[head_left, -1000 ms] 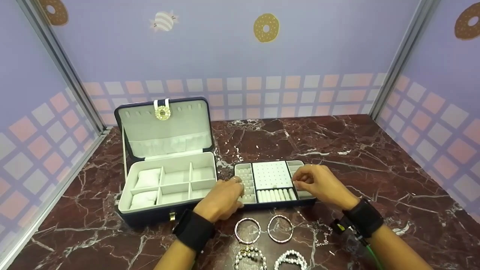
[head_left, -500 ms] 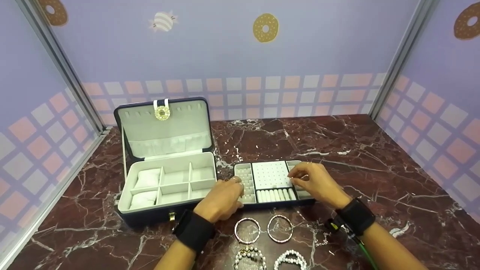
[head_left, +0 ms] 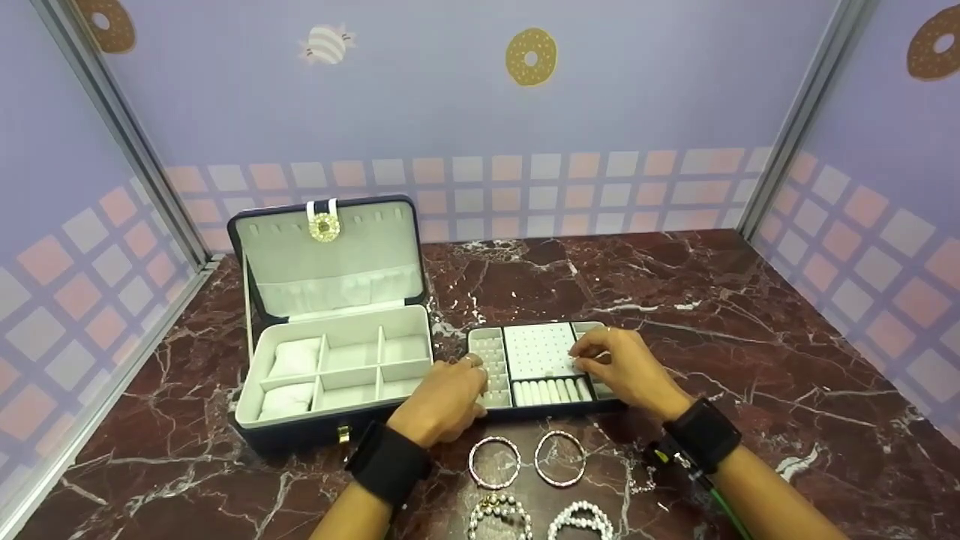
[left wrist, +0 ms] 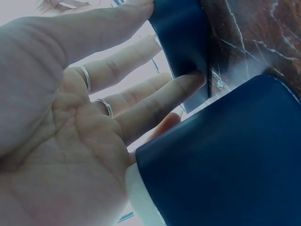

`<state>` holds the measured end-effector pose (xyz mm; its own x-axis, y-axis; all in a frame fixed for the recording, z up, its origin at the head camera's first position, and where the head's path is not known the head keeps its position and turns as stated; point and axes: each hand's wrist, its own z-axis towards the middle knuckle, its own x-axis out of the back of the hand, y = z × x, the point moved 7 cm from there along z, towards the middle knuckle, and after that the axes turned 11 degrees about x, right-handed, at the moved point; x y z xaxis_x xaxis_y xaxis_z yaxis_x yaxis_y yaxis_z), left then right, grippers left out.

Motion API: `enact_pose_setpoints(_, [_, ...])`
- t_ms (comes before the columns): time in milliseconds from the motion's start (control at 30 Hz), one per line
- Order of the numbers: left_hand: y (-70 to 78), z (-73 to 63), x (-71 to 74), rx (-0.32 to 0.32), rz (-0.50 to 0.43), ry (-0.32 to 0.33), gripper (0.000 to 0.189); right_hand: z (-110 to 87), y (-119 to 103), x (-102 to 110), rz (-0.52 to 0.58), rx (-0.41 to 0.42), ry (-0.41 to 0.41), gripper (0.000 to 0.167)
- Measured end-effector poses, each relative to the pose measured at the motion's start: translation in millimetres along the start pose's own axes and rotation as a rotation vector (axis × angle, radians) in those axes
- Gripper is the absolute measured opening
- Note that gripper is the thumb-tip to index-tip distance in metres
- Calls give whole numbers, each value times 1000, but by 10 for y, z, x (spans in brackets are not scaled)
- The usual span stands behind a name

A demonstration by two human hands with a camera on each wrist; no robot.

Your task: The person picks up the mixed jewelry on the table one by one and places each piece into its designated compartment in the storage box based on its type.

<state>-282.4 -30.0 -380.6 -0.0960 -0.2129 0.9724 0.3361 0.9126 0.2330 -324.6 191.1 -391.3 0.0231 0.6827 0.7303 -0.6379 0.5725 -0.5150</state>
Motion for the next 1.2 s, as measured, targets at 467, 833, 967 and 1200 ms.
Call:
enact_pose_setpoints(467, [2,4,-9,19,3,-13,20,10,-48,-66,-37,26,-26,11])
enact_pose_setpoints(833, [-3,-3,0,6,-7,-4,21,18,-61,-95,-59,58,-34,11])
enact_pose_setpoints(967, [-1,-6,3,-7,-2,6,21,24,-81,-92,-79,71,-31,12])
enact_pose_setpoints(1200, [11,-16,8,-18,6,15,20,19,-85,-36,-101,67,-22,17])
